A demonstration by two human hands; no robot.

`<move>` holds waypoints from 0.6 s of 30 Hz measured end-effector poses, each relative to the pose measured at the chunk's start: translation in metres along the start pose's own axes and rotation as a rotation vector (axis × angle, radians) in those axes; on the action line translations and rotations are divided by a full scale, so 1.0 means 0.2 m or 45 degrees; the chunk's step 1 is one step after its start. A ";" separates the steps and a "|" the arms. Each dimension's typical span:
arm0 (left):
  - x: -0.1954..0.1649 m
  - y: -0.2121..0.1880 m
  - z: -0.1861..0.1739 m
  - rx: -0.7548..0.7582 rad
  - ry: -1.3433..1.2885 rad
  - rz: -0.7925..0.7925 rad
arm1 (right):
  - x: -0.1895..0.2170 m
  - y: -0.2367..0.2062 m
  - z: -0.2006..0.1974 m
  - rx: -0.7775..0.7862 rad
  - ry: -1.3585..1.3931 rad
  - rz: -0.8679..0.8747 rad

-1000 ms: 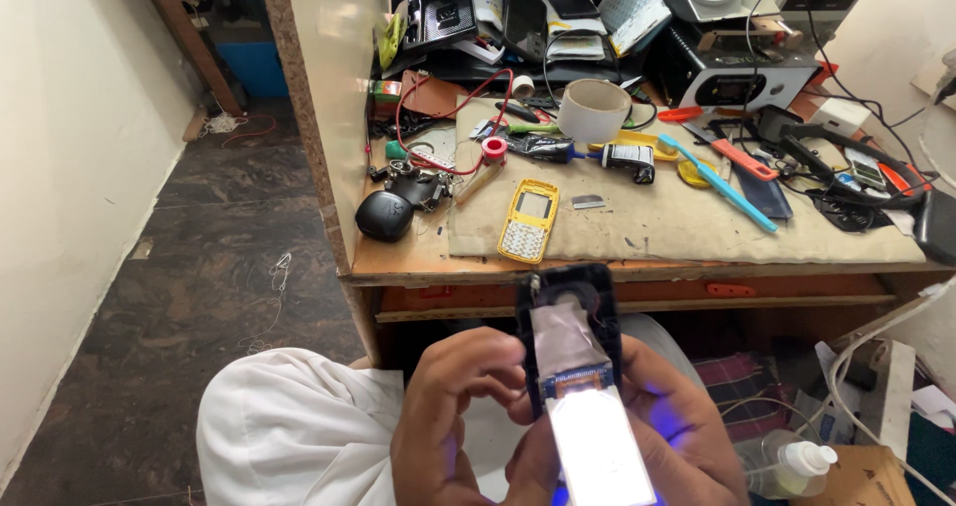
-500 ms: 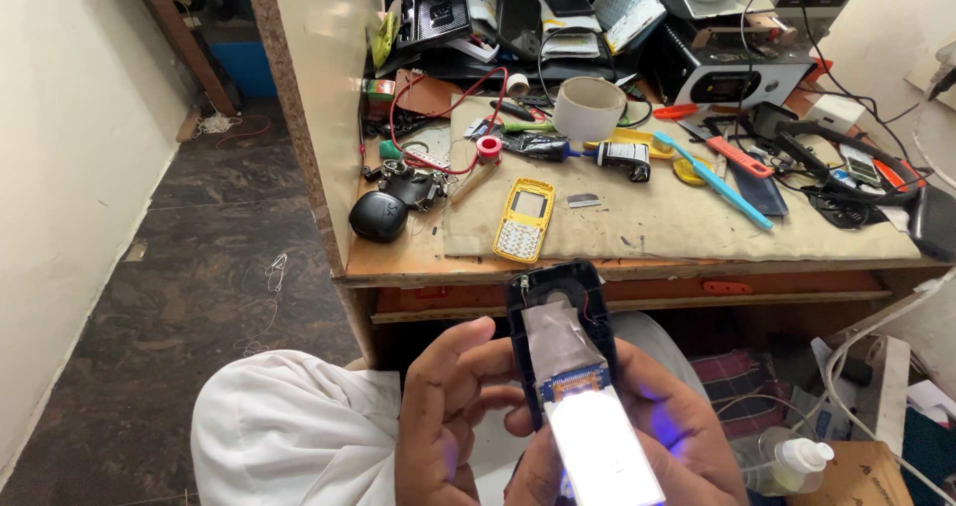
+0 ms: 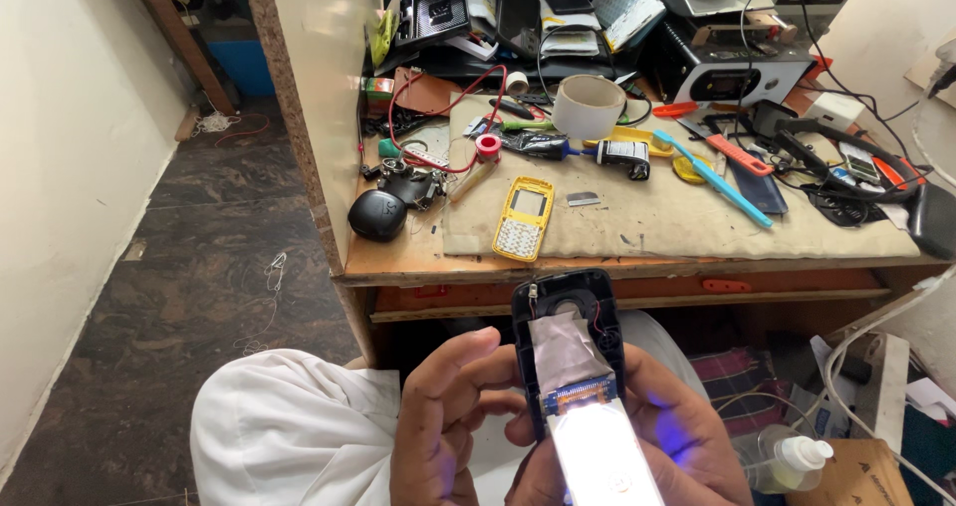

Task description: The person disassembles a feature phone, separating the housing from the keypad and circuit board, then handles a small component and a SIM card, inserts the SIM card and battery into the phone, reassembles the housing, and powers the phone on, with the screen and keypad lights visible.

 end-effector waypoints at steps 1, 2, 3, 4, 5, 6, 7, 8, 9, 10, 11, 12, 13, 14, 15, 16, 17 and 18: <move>0.00 0.00 0.00 0.011 -0.004 -0.005 | 0.00 0.00 0.00 0.002 0.005 -0.014; 0.00 0.00 0.00 0.022 -0.008 -0.009 | 0.01 0.00 0.00 0.004 0.010 -0.029; 0.01 0.00 -0.01 0.033 -0.012 -0.014 | 0.01 0.00 0.00 0.006 0.016 -0.042; 0.01 0.00 -0.01 0.042 -0.006 -0.023 | 0.01 0.00 0.00 0.004 0.027 -0.039; 0.02 0.00 -0.01 0.050 0.000 -0.032 | 0.01 0.00 0.00 0.002 0.037 -0.036; 0.03 0.00 -0.01 0.059 0.006 -0.040 | 0.01 0.00 0.00 -0.001 0.048 -0.032; 0.02 0.00 -0.01 0.066 -0.002 -0.024 | 0.00 -0.01 0.00 -0.006 0.053 -0.033; 0.02 0.00 -0.01 0.073 -0.011 -0.007 | 0.00 -0.01 0.00 -0.011 0.057 -0.033; 0.01 0.00 0.00 0.080 -0.019 0.010 | 0.00 -0.01 0.00 -0.016 0.062 -0.033; -0.01 0.00 0.00 0.080 -0.011 0.035 | 0.00 -0.01 0.00 -0.008 0.055 -0.033; -0.03 0.00 0.00 0.080 -0.003 0.059 | 0.00 -0.01 0.00 0.000 0.047 -0.034; -0.06 0.01 0.01 0.079 0.005 0.083 | 0.00 -0.01 -0.01 0.007 0.040 -0.033; -0.11 0.02 0.03 0.151 0.142 0.170 | -0.01 -0.01 -0.01 0.007 0.041 -0.024; -0.15 0.03 0.03 0.222 0.280 0.257 | -0.01 -0.02 -0.02 0.007 0.043 -0.014; -0.19 0.04 0.03 0.292 0.419 0.343 | -0.02 -0.02 -0.02 0.006 0.044 -0.003; -0.23 0.05 0.04 0.360 0.479 0.439 | -0.02 -0.02 -0.05 -0.041 0.008 -0.025; -0.25 0.06 0.05 0.428 0.540 0.535 | -0.02 -0.02 -0.07 -0.089 -0.028 -0.046; -0.28 0.05 0.07 0.497 0.601 0.630 | -0.02 -0.02 -0.08 -0.136 -0.064 -0.068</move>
Point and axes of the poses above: each hand's wrist, its own y-axis towards the middle knuckle, its own z-axis out of the palm, x = y × z, the point moved 8 cm from there along y, towards the middle knuckle
